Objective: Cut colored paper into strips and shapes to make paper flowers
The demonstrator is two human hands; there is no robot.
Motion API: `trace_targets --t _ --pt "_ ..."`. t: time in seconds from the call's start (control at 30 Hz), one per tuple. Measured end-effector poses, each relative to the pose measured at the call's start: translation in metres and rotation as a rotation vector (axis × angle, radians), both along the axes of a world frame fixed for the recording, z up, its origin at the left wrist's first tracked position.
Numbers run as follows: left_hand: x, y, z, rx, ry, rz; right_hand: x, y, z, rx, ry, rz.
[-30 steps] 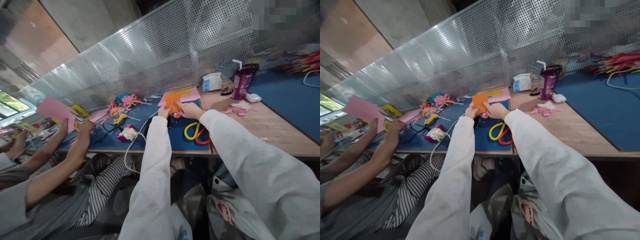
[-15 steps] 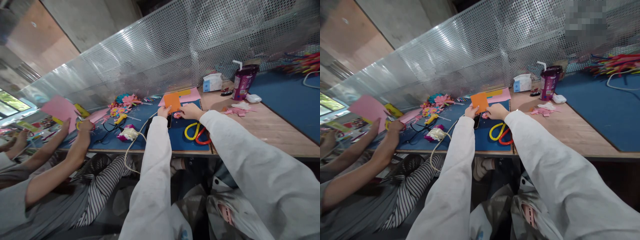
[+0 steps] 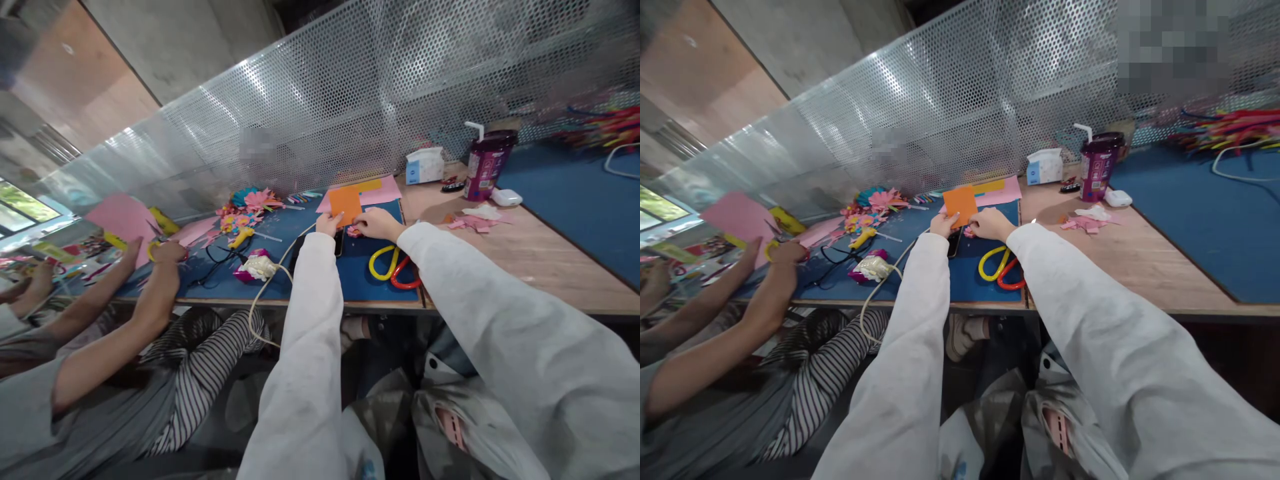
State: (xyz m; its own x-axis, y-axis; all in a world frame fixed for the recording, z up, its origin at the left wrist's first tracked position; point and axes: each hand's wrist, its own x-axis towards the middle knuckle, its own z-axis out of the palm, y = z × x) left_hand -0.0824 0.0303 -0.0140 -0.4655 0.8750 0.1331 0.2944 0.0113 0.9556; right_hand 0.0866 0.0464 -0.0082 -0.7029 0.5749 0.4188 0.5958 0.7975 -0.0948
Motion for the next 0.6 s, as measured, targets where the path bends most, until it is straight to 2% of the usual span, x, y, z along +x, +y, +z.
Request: trace_targets --t 0.2,0.4,0.6 --pt "0.0014 0.0008 -0.0008 -0.006 -0.031 -0.029 0.0017 0.0017 -0.0023 -0.012 0.097 -0.109" --pt "0.0012 -0.0034 0.0011 -0.008 0.038 -0.037 0.0003 -0.0004 -0.0008 0.002 0.023 0.066" --pt "0.0022 -0.0041 0.0012 -0.007 -0.019 -0.064 -0.0017 0.0001 -0.0024 0.008 0.001 0.069"
